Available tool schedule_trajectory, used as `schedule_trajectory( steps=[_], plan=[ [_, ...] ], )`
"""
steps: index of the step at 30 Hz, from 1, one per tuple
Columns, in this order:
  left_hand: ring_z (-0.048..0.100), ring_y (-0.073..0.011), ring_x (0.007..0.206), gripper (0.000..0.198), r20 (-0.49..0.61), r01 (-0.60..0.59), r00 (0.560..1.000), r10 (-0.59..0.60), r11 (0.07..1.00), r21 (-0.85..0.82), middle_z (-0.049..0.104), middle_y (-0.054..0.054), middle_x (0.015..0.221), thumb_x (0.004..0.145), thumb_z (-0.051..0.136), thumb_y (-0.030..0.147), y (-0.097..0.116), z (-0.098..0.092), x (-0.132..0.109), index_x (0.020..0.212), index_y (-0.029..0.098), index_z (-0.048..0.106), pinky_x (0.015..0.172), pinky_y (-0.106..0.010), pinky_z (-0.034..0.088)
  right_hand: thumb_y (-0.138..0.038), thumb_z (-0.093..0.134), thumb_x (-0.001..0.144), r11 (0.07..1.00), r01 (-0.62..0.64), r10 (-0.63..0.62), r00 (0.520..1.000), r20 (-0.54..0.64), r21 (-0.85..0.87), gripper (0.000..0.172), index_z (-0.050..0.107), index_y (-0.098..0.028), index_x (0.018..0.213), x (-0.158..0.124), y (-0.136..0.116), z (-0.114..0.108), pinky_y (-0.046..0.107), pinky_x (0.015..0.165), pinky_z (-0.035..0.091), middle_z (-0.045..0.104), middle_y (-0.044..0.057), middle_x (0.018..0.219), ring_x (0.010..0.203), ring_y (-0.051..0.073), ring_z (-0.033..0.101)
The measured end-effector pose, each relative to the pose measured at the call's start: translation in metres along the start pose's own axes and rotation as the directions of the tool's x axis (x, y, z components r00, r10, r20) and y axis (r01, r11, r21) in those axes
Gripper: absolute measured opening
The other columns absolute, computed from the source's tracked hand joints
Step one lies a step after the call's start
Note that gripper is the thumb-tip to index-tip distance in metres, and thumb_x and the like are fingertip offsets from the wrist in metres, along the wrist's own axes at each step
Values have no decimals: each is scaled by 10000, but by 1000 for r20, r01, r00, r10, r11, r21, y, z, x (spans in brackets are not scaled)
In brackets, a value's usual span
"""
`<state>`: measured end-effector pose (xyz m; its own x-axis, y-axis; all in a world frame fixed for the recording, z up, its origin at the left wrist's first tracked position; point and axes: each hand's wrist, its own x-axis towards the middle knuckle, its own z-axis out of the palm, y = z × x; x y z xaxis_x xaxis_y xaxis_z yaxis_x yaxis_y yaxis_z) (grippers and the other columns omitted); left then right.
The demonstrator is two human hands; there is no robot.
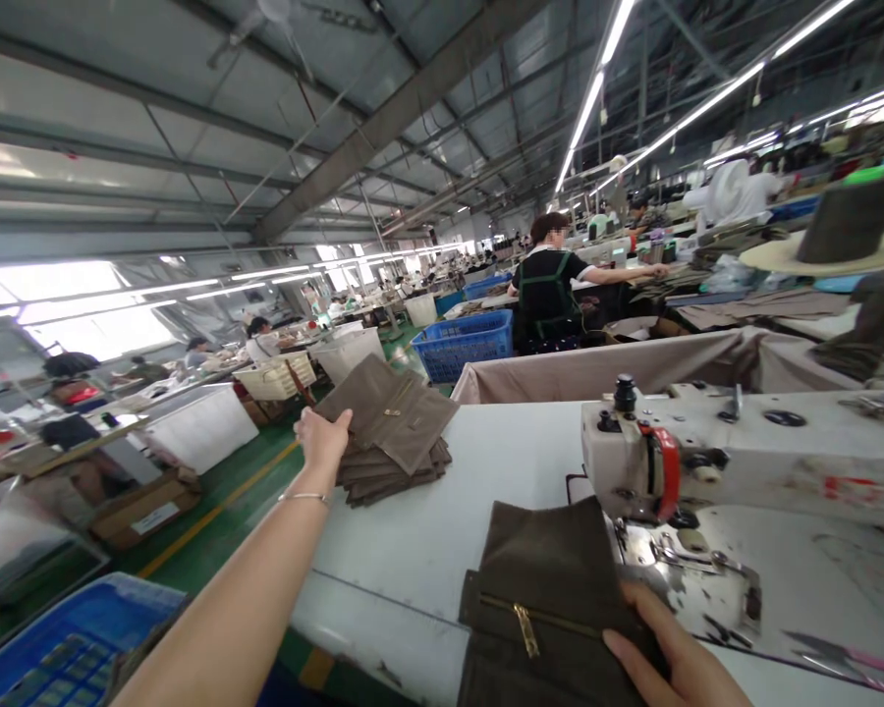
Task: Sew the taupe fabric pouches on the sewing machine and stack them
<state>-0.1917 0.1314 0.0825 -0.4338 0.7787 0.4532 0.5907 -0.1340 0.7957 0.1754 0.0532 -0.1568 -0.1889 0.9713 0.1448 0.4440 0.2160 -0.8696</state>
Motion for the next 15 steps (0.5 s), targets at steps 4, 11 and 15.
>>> schedule_trajectory(
  steps=[4, 11, 15],
  plan=[
    [582, -239, 1097, 251, 246, -167, 957, 153, 985, 39, 630, -70, 1184, 907, 584, 357, -4, 39, -86, 1085, 194, 653, 1011, -445, 438, -431, 552, 797, 996, -68, 67, 998, 6, 56, 464, 541, -199, 1198, 0, -21, -3, 378, 997, 460, 635, 115, 1241, 1173, 290, 573],
    [589, -263, 1073, 543, 785, -268, 601, 150, 963, 21, 644, -71, 1184, 690, 769, 208, 5, 102, -229, 1207, 235, 602, 959, -366, 452, -387, 615, 777, 866, -151, 34, 969, 245, 477, 336, 473, -227, 1035, -8, -68, -22, 309, 700, 504, 684, 12, 877, 795, 204, 651],
    [637, -213, 876, 308, 769, 74, 637, -50, 997, 3, 698, -12, 921, 712, 706, 137, 27, 93, -221, 1003, 236, 678, 789, -276, 469, -323, 632, 801, 942, -42, -39, 972, 232, 334, 157, 519, -215, 782, -23, -76, -43, 257, 650, 447, 593, -24, 744, 719, 158, 580]
  ],
)
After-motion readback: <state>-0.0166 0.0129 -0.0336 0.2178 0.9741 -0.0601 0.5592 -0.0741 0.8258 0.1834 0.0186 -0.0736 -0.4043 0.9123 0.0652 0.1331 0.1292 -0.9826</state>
